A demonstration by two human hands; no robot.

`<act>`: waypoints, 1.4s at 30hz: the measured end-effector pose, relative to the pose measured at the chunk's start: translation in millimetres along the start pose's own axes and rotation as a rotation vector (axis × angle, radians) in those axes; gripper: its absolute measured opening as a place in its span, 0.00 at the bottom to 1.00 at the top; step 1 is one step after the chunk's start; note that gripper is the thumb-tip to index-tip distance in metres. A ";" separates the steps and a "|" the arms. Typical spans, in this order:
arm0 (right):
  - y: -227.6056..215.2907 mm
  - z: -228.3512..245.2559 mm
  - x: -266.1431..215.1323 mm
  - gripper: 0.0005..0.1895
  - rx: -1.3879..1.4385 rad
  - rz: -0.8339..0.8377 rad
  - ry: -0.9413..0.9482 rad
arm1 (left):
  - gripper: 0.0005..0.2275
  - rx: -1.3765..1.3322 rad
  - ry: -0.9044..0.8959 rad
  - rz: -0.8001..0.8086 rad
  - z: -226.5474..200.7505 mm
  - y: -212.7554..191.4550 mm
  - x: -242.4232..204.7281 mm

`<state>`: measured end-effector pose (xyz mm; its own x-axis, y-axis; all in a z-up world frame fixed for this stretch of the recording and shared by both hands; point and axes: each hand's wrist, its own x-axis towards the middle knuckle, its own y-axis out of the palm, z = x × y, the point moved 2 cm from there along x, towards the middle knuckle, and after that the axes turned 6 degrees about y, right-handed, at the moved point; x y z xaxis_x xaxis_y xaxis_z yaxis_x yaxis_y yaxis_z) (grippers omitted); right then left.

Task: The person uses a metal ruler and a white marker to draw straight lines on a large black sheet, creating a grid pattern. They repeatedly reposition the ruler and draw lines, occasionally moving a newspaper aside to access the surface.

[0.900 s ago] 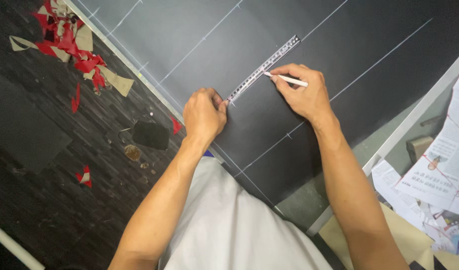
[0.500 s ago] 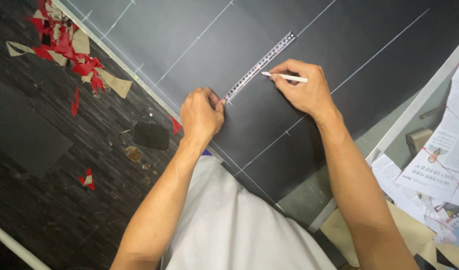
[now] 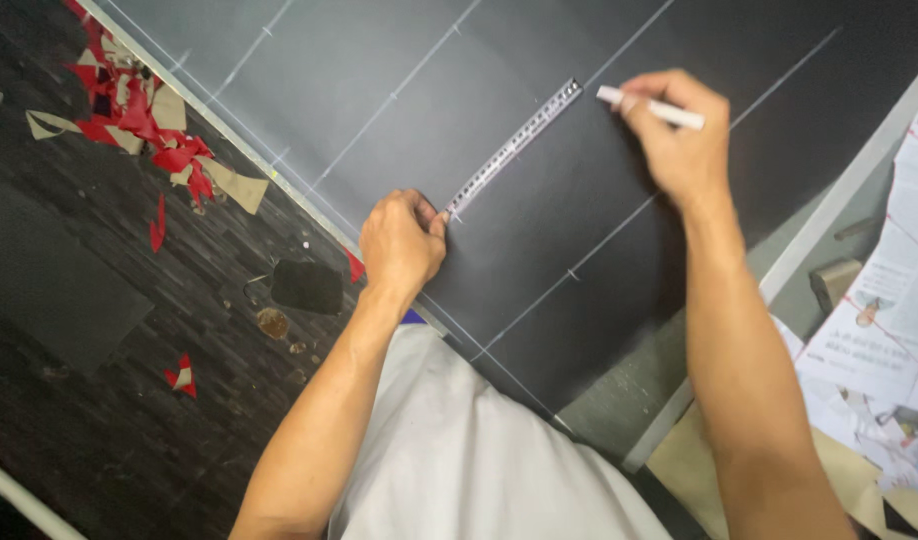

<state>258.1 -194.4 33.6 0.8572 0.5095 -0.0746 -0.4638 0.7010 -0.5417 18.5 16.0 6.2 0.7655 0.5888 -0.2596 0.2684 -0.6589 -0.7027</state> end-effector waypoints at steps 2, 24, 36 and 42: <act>-2.8 -5.1 7.4 0.08 0.039 0.033 -0.020 | 0.09 0.012 0.038 -0.014 -0.6 -0.6 -2.5; 2.0 2.4 16.0 0.09 -0.098 0.107 0.103 | 0.08 0.025 -0.032 0.055 -10.0 -5.9 1.3; 7.1 7.3 23.8 0.08 -0.143 0.085 0.083 | 0.08 0.023 0.002 -0.022 -7.4 -3.0 -0.8; 2.9 5.9 27.1 0.06 -0.125 0.135 0.100 | 0.07 0.031 -0.030 0.007 -6.4 -1.5 1.0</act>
<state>278.6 -175.6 34.9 0.8098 0.5385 -0.2329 -0.5500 0.5588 -0.6207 22.6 14.6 11.2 0.7495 0.5980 -0.2840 0.2446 -0.6488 -0.7206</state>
